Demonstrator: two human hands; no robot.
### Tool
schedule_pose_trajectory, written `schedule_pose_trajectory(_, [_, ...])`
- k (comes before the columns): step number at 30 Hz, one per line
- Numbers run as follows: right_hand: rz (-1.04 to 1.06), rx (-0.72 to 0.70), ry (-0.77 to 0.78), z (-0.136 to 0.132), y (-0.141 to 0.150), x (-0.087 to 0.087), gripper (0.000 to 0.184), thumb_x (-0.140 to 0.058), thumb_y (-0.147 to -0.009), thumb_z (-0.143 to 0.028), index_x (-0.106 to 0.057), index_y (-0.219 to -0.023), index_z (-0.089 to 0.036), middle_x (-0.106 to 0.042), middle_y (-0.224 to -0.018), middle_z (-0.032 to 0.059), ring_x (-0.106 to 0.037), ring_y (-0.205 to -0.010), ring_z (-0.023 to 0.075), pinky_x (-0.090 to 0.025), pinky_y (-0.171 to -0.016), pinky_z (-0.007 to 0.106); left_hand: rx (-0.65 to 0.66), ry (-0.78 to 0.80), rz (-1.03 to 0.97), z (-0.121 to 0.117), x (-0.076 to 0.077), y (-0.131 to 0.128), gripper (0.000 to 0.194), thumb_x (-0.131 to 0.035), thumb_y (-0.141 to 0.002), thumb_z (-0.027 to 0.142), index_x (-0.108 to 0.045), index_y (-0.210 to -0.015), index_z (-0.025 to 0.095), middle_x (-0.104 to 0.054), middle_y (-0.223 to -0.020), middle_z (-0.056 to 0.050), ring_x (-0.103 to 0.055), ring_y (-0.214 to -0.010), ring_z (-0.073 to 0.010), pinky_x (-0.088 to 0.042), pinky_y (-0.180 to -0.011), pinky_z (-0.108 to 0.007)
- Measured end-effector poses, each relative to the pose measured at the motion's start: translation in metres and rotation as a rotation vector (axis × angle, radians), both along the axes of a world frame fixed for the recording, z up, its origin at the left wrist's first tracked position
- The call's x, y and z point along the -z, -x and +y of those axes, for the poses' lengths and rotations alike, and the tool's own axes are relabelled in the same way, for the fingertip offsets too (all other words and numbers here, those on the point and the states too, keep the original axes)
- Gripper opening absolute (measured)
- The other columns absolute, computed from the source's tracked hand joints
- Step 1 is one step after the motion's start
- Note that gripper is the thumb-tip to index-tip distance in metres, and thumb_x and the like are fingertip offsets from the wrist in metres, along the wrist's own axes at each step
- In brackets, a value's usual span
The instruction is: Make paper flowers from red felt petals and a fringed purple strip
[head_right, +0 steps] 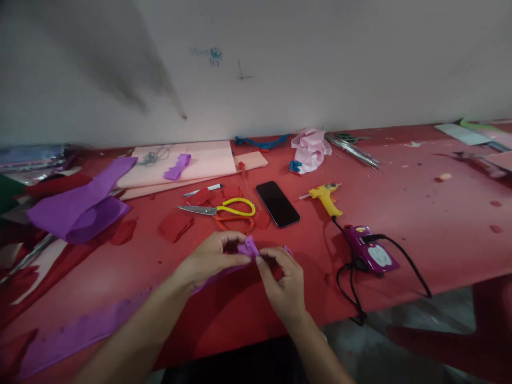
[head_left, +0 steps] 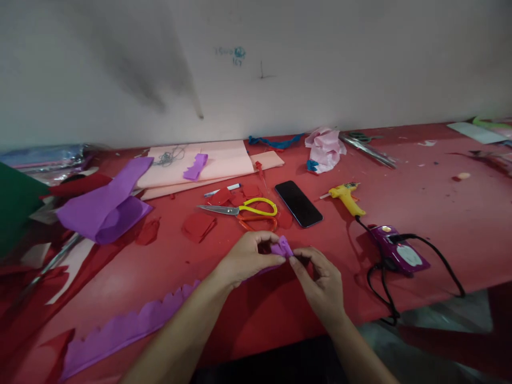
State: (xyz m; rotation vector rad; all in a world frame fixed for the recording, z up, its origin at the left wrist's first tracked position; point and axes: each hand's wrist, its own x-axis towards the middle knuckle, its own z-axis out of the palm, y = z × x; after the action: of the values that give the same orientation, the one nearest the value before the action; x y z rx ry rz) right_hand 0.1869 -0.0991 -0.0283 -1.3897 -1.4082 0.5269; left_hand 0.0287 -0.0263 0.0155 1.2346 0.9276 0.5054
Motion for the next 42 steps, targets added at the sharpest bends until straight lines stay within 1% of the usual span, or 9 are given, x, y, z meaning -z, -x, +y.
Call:
schedule_pose_trajectory(7, [-0.054,-0.012,0.039,0.001,0.001,-0.001,0.006,-0.061,-0.084,-0.024,-0.066,-0.084,-0.022,-0.069,-0.077,0.0032,-0.063,-0.071,0.0183,-0.05,-0.067,0.032,0.059,-0.08,-0.005,0.0,0.01,-0.001,0.01,-0.063,-0.069,0.015,-0.064,-0.079,0.015,-0.063,-0.076,0.0,-0.057,-0.073,-0.0131,-0.042,-0.071,-0.026])
schedule_pose_trajectory(9, [-0.133,-0.003,0.059,0.003,0.0,0.001,0.006,-0.061,-0.084,-0.025,-0.066,-0.083,-0.022,-0.069,-0.077,0.0031,-0.063,-0.071,0.0192,-0.048,-0.071,0.035,0.045,-0.108,0.04,0.001,0.016,0.001,0.018,-0.063,-0.067,0.013,-0.062,-0.084,0.015,-0.063,-0.079,-0.001,-0.058,-0.075,-0.0138,-0.043,-0.071,-0.026])
schedule_pose_trajectory(14, [-0.354,0.017,0.143,0.01,-0.004,0.007,0.008,-0.06,-0.081,-0.02,-0.067,-0.079,-0.021,-0.07,-0.076,0.0033,-0.06,-0.073,0.0217,-0.043,-0.073,0.038,0.048,-0.234,0.419,0.001,0.02,0.007,0.051,-0.071,-0.062,0.021,-0.052,-0.109,0.017,-0.059,-0.072,0.001,-0.058,-0.068,-0.0173,-0.04,-0.061,-0.027])
schedule_pose_trajectory(19, [-0.462,0.005,0.203,0.014,-0.007,0.011,0.013,-0.059,-0.077,-0.016,-0.068,-0.087,-0.02,-0.07,-0.076,0.0034,-0.06,-0.073,0.0219,-0.04,-0.074,0.037,0.098,-0.352,0.667,-0.012,0.004,0.009,0.064,-0.076,-0.062,0.023,-0.048,-0.12,0.018,-0.062,-0.074,-0.003,-0.061,-0.071,-0.0232,-0.041,-0.061,-0.031])
schedule_pose_trajectory(22, [-0.485,0.014,0.208,0.014,-0.007,0.009,0.016,-0.058,-0.076,-0.016,-0.066,-0.09,-0.02,-0.069,-0.074,0.0034,-0.058,-0.072,0.0222,-0.04,-0.073,0.036,0.124,-0.606,0.846,-0.029,-0.005,0.011,0.054,-0.073,-0.071,0.024,-0.053,-0.121,0.021,-0.063,-0.098,-0.011,-0.06,-0.094,-0.0312,-0.046,-0.076,-0.04])
schedule_pose_trajectory(25, [-0.504,0.019,0.206,0.014,-0.006,0.008,0.012,-0.058,-0.078,-0.018,-0.065,-0.087,-0.02,-0.068,-0.074,0.0037,-0.057,-0.072,0.0228,-0.039,-0.073,0.037,0.173,-0.828,0.971,-0.049,-0.006,0.015,0.042,-0.068,-0.077,0.02,-0.06,-0.118,0.028,-0.057,-0.12,-0.012,-0.051,-0.113,-0.0341,-0.044,-0.09,-0.049])
schedule_pose_trajectory(29, [-0.5,0.011,0.207,0.013,-0.004,0.01,0.009,-0.058,-0.081,-0.022,-0.064,-0.087,-0.021,-0.069,-0.076,0.0036,-0.058,-0.074,0.0225,-0.039,-0.073,0.036,0.18,-0.807,0.996,-0.07,0.005,0.02,0.043,-0.067,-0.079,0.022,-0.06,-0.121,0.028,-0.055,-0.123,-0.012,-0.051,-0.114,-0.0332,-0.047,-0.09,-0.05])
schedule_pose_trajectory(34, [-0.558,0.045,0.206,0.013,-0.004,0.013,0.007,-0.058,-0.082,-0.023,-0.064,-0.086,-0.022,-0.068,-0.076,0.0032,-0.058,-0.073,0.0223,-0.038,-0.074,0.037,0.128,-0.742,0.945,-0.076,0.011,0.028,0.038,-0.057,-0.085,0.02,-0.06,-0.121,0.031,-0.054,-0.122,-0.009,-0.055,-0.108,-0.0292,-0.052,-0.084,-0.047])
schedule_pose_trajectory(42, [-0.589,0.048,0.114,-0.003,-0.005,0.006,0.017,-0.051,-0.087,-0.02,-0.065,-0.096,-0.02,-0.067,-0.091,0.0076,-0.056,-0.084,0.0237,-0.041,-0.079,0.039,-0.047,-0.995,1.012,-0.096,0.023,0.037,0.034,-0.055,-0.087,0.023,-0.063,-0.12,0.029,-0.051,-0.136,-0.01,-0.045,-0.119,-0.033,-0.043,-0.093,-0.053])
